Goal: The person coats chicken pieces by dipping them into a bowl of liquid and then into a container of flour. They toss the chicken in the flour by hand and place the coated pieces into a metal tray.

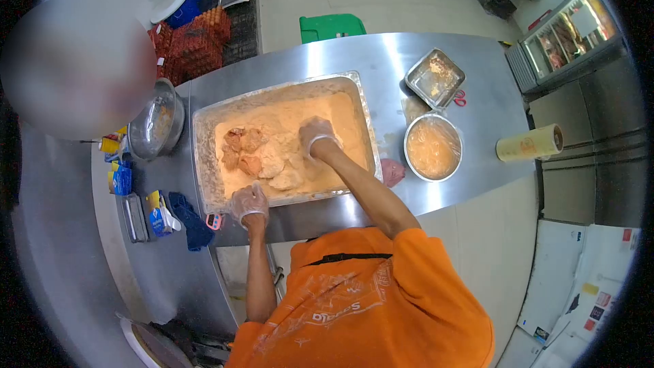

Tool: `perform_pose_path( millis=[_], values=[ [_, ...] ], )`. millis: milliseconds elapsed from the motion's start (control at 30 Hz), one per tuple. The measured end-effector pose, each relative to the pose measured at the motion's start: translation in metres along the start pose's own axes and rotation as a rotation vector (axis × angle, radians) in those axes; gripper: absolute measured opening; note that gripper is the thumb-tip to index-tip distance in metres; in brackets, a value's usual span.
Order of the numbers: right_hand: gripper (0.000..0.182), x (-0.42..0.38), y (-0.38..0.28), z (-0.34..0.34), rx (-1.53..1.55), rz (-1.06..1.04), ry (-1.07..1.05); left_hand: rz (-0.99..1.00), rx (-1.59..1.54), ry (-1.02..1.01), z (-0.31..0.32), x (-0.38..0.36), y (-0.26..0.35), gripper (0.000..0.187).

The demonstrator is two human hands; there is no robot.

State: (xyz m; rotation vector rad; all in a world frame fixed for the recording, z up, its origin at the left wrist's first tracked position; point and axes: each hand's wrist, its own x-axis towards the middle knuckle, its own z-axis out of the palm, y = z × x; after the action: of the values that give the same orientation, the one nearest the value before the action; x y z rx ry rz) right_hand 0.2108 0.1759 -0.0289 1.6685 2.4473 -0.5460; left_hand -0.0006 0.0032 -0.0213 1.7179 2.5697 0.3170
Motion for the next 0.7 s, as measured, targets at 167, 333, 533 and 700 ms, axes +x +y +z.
perform_pose_path(
  millis=[167,333,533,700],
  values=[
    [0.027,-0.002,0.038,0.022,-0.028,-0.071,-0.127,-0.037,0.026,-0.081,-0.01,0.004,0.006,0.048],
    [0.027,-0.051,0.039,-0.011,0.156,-0.071,0.157,-0.033,0.021,-0.033,0.003,0.002,0.0,0.045],
    [0.02,-0.074,0.051,-0.033,0.051,0.026,0.427,-0.012,0.059,-0.031,-0.006,0.0,0.005,0.044],
    [0.034,-0.109,0.102,-0.051,0.509,0.268,0.387,-0.016,0.086,-0.022,-0.001,0.002,0.003,0.046]
  ],
)
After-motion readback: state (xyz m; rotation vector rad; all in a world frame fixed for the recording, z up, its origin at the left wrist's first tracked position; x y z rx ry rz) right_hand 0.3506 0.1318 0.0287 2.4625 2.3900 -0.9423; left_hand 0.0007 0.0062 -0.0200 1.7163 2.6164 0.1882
